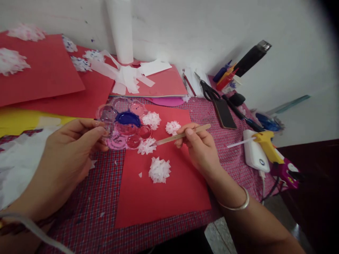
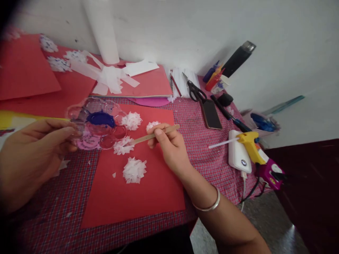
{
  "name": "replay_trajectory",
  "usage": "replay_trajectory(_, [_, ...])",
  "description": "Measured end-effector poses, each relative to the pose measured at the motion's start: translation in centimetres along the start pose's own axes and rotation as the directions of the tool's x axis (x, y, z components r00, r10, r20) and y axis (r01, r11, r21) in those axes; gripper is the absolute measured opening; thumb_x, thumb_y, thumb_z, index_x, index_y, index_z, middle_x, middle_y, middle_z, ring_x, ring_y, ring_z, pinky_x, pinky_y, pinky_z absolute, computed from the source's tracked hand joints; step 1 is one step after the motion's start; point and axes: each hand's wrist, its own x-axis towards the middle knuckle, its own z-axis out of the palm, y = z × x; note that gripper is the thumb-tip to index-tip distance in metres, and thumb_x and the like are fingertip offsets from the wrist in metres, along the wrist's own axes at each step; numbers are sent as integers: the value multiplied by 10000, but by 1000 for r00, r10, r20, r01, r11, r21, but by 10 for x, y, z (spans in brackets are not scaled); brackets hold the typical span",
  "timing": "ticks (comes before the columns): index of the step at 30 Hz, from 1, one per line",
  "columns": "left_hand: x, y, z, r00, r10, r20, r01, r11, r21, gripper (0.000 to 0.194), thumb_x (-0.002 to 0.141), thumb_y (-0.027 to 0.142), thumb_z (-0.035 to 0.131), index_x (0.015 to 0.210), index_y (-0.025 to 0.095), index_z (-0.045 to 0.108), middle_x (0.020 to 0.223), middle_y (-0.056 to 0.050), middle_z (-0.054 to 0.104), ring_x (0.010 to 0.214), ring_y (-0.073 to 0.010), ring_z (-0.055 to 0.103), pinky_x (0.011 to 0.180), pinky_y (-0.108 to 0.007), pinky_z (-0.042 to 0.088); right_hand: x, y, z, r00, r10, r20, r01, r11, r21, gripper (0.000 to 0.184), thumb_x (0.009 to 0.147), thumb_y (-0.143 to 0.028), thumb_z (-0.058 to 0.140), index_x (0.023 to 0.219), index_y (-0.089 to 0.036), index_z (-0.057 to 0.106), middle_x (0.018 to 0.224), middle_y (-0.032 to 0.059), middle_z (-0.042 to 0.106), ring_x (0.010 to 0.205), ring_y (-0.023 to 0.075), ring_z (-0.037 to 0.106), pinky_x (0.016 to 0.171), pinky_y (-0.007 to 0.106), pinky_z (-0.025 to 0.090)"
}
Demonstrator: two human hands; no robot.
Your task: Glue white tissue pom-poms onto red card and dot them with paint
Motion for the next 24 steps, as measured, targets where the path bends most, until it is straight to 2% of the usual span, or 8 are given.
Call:
replay_trajectory(5, [1,0,0,999,-31,-13,31,999,-16,128,735,266,777,830,230,699,723,22,637,525,-87,542,384,-148,360,3,0,-3,999,3,47,5,984,-178,251,981,-394,543,871,-212,675,662,-21,626,628,116,592,653,278,477])
replay_trajectory(10, [1,-1,0,1000,-4,-1,4,999,-40,123,741,252,772,843,221,710,755,14,654,548,-91,545,402,-157,366,3,-3,-1,997,-4,76,23,966,-259,246,984,-373,535,864,-210,675,654,-19,626,629,114,595,645,274,477])
replay_trajectory(16, [8,-2,-5,997,79,-17,-81,988,-128,110,725,209,779,813,199,713,775,6,655,600,-88,562,501,-155,431,3,-3,-3,1000,-20,-12,17,977,-211,232,968,-390,555,865,-207,656,673,-20,622,626,120,590,646,289,473])
replay_trajectory(19, [9,-1,-6,994,107,-18,-108,978,-176,116,721,194,780,808,192,705,791,1,652,607,-83,562,519,-149,441,3,-2,-1,1000,-16,12,19,974,-227,228,972,-382,552,877,-206,662,666,-19,628,632,120,597,650,285,476])
replay_trajectory(21, [9,-2,-6,996,92,-14,-93,983,-157,116,720,195,781,809,193,708,793,0,653,610,-86,565,512,-150,437,3,-2,-1,1000,-18,17,21,974,-227,220,974,-371,554,884,-205,667,663,-19,630,634,119,599,650,283,477])
replay_trajectory(24, [6,-2,-5,998,54,-18,-55,993,-109,113,722,206,778,814,201,712,785,7,653,602,-88,562,497,-155,426,3,-1,-2,998,-44,-53,35,986,-164,208,968,-370,565,887,-209,670,673,-16,630,638,125,600,649,287,485])
